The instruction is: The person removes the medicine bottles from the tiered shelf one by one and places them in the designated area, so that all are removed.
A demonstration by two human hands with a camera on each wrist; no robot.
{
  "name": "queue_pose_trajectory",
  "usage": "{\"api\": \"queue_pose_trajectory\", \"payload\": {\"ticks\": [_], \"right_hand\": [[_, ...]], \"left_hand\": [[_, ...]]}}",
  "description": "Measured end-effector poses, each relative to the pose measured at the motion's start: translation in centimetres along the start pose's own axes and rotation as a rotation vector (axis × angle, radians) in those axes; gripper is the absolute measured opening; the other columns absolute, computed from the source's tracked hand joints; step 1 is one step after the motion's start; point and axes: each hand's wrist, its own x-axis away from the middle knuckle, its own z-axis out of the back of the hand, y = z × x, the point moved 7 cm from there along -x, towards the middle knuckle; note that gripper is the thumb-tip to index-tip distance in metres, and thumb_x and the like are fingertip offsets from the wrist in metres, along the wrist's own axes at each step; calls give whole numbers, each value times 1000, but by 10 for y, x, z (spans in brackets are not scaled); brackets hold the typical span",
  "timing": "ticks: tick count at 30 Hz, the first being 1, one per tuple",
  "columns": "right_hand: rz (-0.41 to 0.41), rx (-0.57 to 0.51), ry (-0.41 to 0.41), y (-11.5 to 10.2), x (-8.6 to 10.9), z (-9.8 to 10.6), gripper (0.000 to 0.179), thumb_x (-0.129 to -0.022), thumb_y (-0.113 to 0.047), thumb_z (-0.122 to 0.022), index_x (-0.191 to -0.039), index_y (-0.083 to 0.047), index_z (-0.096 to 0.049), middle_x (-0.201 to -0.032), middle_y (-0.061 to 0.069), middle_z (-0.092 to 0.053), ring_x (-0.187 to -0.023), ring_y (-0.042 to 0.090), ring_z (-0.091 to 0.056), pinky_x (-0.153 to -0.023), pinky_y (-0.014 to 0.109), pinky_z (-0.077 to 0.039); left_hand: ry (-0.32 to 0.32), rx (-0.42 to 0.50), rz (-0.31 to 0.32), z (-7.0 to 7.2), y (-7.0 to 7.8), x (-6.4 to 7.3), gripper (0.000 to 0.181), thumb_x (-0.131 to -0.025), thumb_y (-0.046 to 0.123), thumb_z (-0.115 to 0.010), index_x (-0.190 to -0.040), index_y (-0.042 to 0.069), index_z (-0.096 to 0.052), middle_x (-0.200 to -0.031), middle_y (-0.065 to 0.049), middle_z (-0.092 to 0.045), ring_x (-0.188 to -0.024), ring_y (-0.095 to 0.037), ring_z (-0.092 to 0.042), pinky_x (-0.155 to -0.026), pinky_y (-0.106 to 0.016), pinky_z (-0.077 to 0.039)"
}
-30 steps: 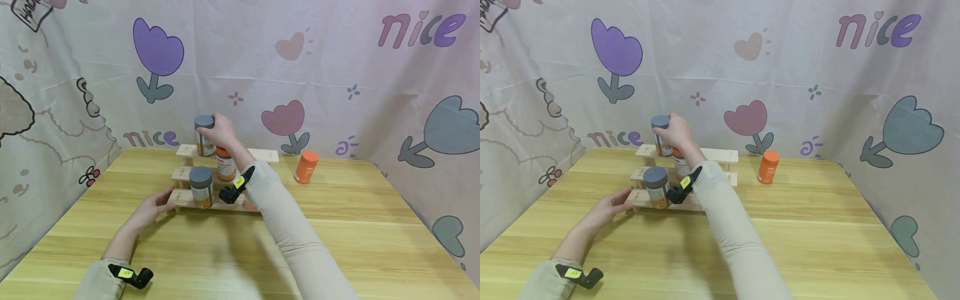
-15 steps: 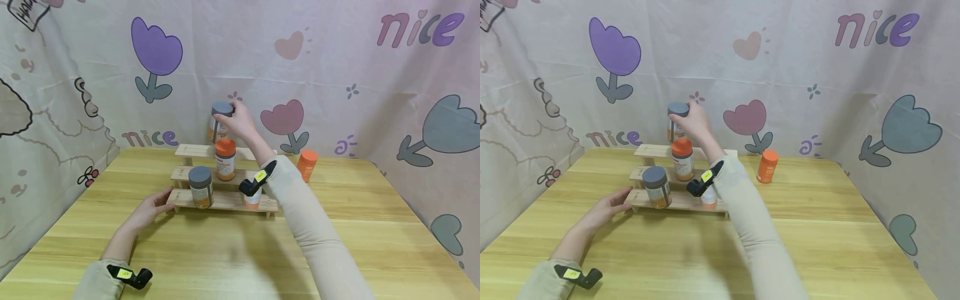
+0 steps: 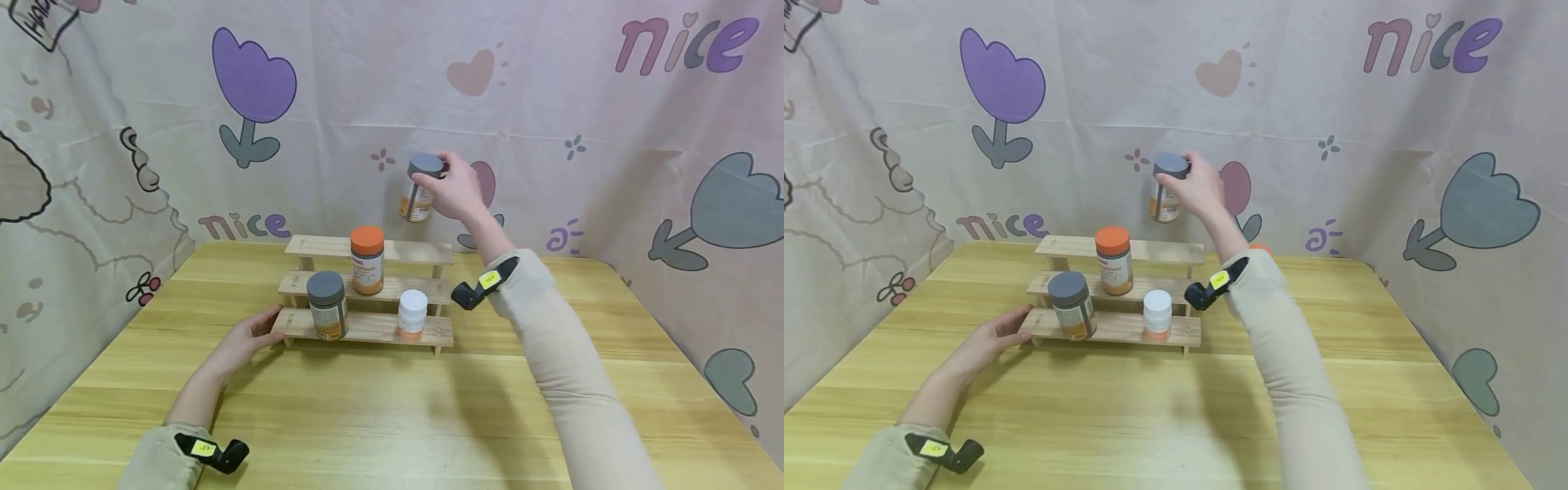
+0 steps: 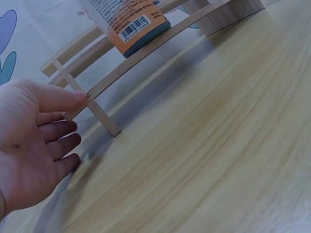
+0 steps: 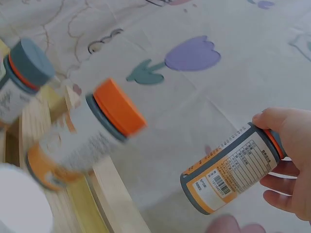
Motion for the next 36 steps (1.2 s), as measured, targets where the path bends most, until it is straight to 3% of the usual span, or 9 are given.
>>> {"api": "queue_pose_trajectory", "payload": {"ticks": [5,12,26,31,36], "right_hand": [[-31,-3,18,25,3,19,59,-84,-35,-66,-130,-4,-46,-123,15,-53,-111,26,-51,-92,39,-42],[-64,-26,43,62,16,48,58,-85,-34,-65,-128,-2,-46,-122,16,-53,-111,28,-51,-91,42,-43],[-178,116,111,124,54,121,76,-87,-49,-57,-139,0,-35,-131,26,-45,-115,39,-46,-93,50,-40],[-230,144,123,150,68,134,81,-87,-54,-53,-142,1,-30,-133,29,-41,-116,42,-43,-95,54,-37],[-267,144,117,180,80,136,84,-87,-53,-53,-141,6,-26,-133,33,-39,-116,43,-42,-93,55,-37]], "left_hand": [[8,17,7,1,-1,1,70,-94,19,-55,-146,-5,-15,-147,-29,-17,-134,-43,-17,-104,-55,-23],[21,18,16,3,-5,0,70,-94,23,-56,-146,-3,-18,-148,-25,-20,-135,-39,-18,-104,-52,-23],[11,48,17,4,-8,2,68,-94,25,-55,-146,-2,-20,-148,-24,-22,-135,-37,-21,-103,-50,-24],[9,38,16,3,-7,1,69,-94,26,-55,-146,-3,-20,-148,-25,-21,-135,-38,-20,-103,-49,-24],[8,24,10,3,-6,1,68,-94,24,-55,-145,-6,-19,-147,-27,-22,-134,-40,-21,-103,-45,-27]]}}
